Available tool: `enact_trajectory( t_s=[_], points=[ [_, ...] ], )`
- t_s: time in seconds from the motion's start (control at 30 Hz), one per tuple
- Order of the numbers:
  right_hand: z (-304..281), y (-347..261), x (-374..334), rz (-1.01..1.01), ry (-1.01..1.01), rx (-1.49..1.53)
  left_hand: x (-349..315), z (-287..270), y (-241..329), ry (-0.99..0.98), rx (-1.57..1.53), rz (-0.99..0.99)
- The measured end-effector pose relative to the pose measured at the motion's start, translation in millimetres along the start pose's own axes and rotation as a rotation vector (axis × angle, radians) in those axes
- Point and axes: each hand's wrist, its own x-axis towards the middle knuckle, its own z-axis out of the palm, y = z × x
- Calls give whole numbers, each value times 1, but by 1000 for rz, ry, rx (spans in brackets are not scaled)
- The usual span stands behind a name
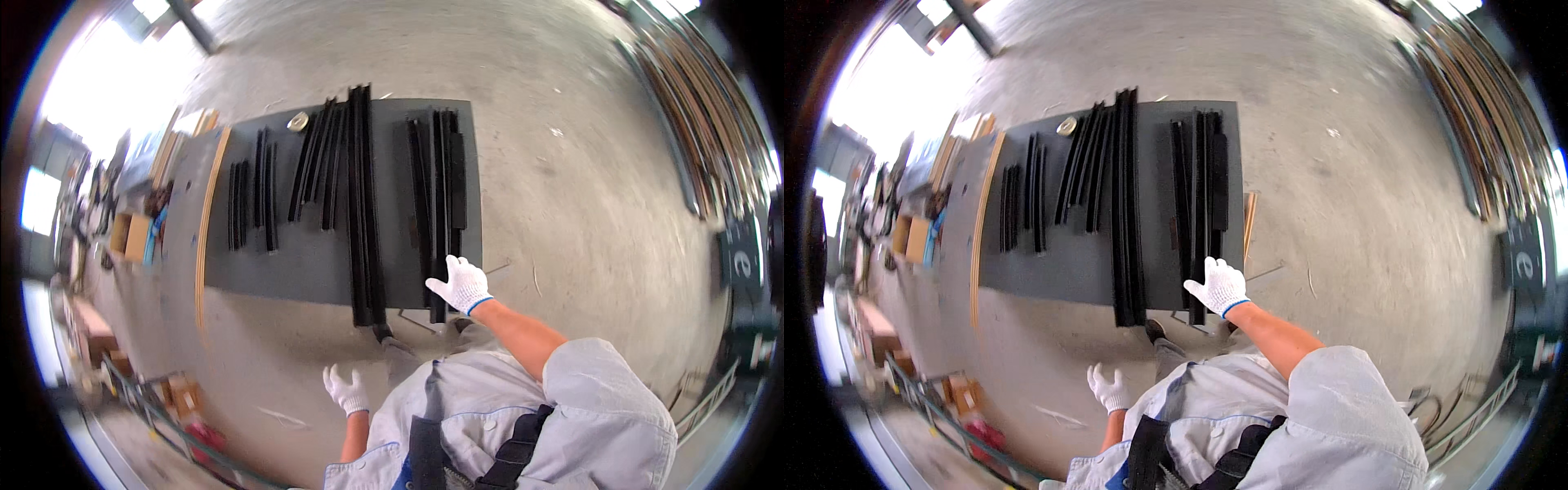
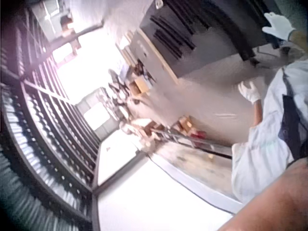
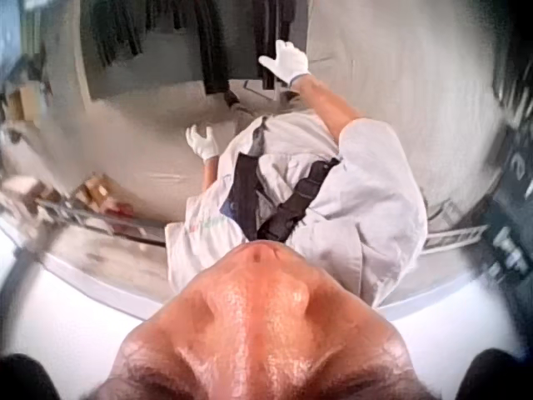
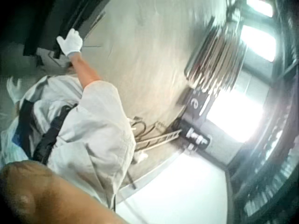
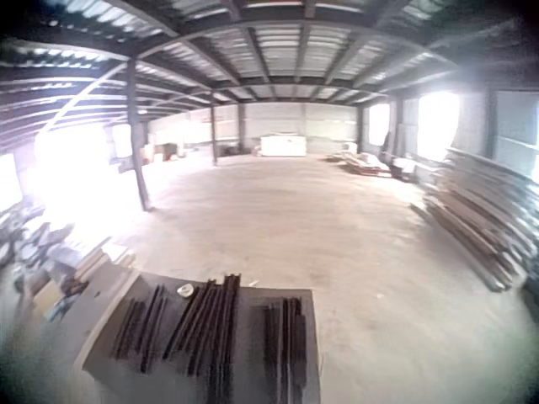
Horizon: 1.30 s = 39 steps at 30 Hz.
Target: The person measures and cuts long black metal strips using a circular saw, then organizes the cut pieces on a workbench.
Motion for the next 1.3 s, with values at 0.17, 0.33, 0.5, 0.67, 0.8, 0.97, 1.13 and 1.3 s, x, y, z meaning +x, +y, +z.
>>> enact_trajectory(
  t_s=[0.17, 0.33, 0.5, 0.67, 0.8, 0.97, 1.13, 1.3],
  points=[
    [-24, 23, -4, -290, 5, 122, -189, 70, -76, -112, 2, -561],
    [-29, 10, -62, -867, -334, 147, -389, 169, -116, -673, 161, -772],
    [0, 11, -137, -1235, -862, -195, -540, 226, -38, -72, -542, -1154],
    [15, 28, -219, -1614, -1074, -476, -607, 260, 78, 751, -1178, -1532],
    [23, 45, -295, -1887, -1104, -683, -684, 323, 163, 646, -1124, -1623],
    [31, 91, -408, -1981, -1123, -839, -821, 456, 272, 54, -614, -1522],
    [37, 169, -495, -1965, -1421, -683, -919, 462, 346, 1, -575, -1859],
    [22, 190, -579, -2375, -1552, -1105, -957, 436, 368, 1255, -1251, -2314]
  ],
)
